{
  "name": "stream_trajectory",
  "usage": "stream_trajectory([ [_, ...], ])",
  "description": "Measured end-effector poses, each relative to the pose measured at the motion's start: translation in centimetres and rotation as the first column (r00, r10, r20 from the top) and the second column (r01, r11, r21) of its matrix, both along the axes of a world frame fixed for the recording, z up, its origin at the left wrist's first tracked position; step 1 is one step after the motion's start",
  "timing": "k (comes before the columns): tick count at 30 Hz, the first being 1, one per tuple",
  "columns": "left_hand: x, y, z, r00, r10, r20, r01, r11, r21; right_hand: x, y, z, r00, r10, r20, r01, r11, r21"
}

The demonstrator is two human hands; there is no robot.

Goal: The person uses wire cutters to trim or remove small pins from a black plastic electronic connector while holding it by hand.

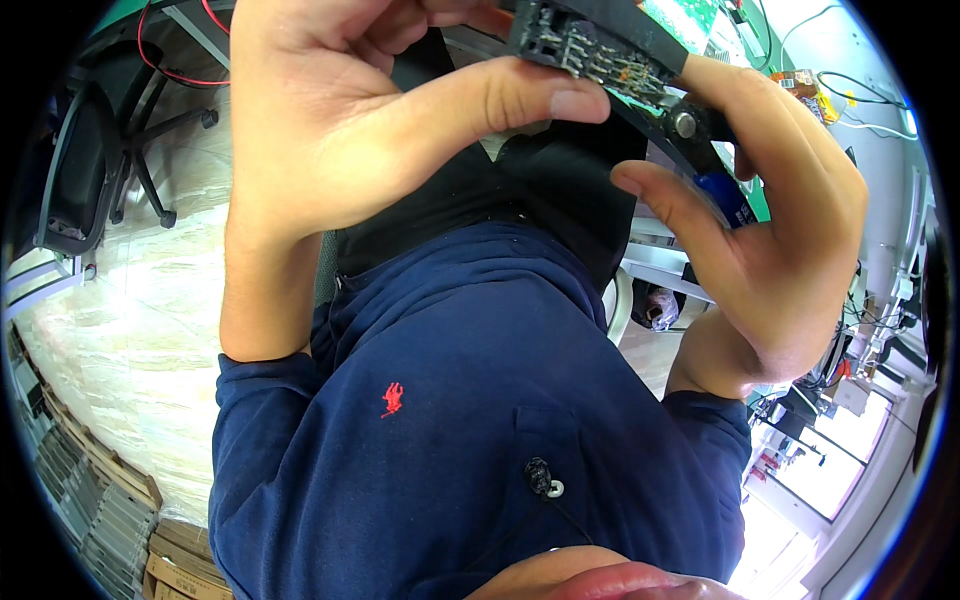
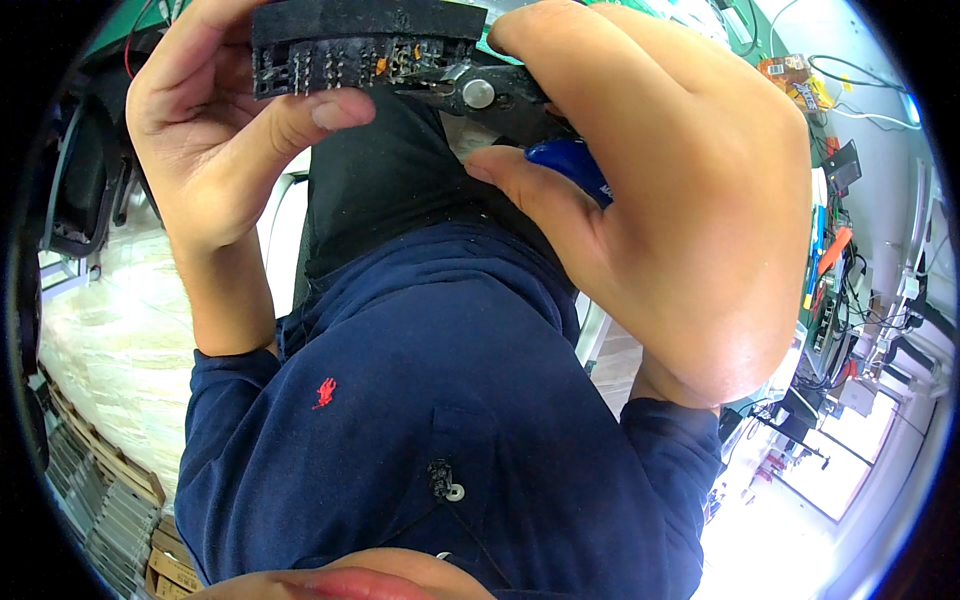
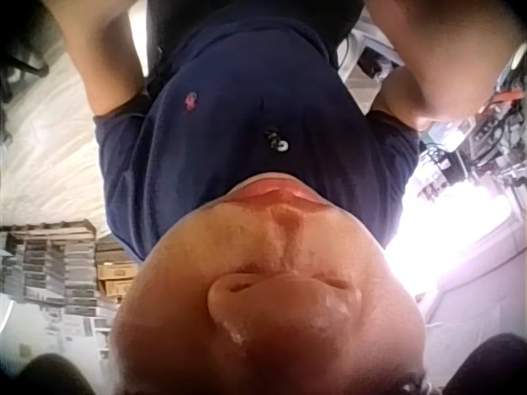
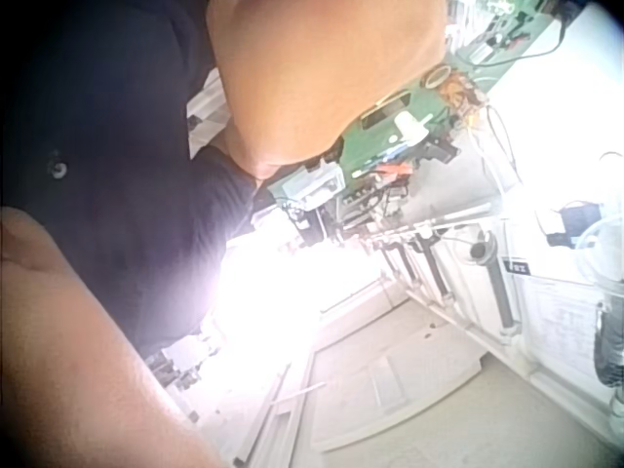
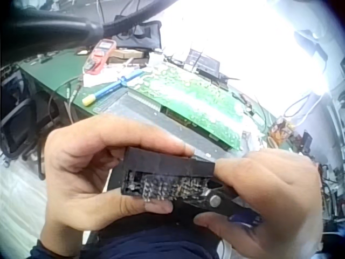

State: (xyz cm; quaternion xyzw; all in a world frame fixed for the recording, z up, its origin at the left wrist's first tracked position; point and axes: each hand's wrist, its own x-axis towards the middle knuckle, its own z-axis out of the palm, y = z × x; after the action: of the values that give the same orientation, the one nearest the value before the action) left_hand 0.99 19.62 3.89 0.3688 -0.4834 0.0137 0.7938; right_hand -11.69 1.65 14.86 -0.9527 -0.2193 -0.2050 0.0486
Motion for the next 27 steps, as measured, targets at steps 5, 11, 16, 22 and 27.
stream_trajectory([
  [5, -0.19, 0.19, 0.23, 1.000, 0.012, -0.018, -0.012, 1.000, 0.025, -0.01, 0.07, 0.15, 1.000, -0.005, 0.000, 0.005, 1.000, -0.025],
  [11, 0.24, 0.17, 0.03, 0.999, -0.027, -0.019, 0.027, 1.000, 0.015, 0.01, -0.01, 0.08, 1.000, 0.001, 0.010, -0.001, 1.000, -0.023],
  [16, 0.34, -0.04, -0.11, 1.000, -0.025, -0.001, 0.025, 1.000, 0.003, 0.04, 0.19, 0.01, 1.000, -0.012, 0.005, 0.012, 1.000, 0.000],
  [22, 0.16, 0.41, 0.20, 0.999, 0.043, 0.010, -0.043, 0.997, 0.064, 0.04, 0.43, 0.04, 0.999, -0.037, 0.007, 0.037, 0.999, 0.016],
  [27, -0.45, 0.64, 0.75, 0.994, 0.101, 0.033, -0.105, 0.985, 0.137, 0.01, 0.58, -0.17, 0.998, -0.070, 0.002, 0.070, 0.997, 0.028],
])
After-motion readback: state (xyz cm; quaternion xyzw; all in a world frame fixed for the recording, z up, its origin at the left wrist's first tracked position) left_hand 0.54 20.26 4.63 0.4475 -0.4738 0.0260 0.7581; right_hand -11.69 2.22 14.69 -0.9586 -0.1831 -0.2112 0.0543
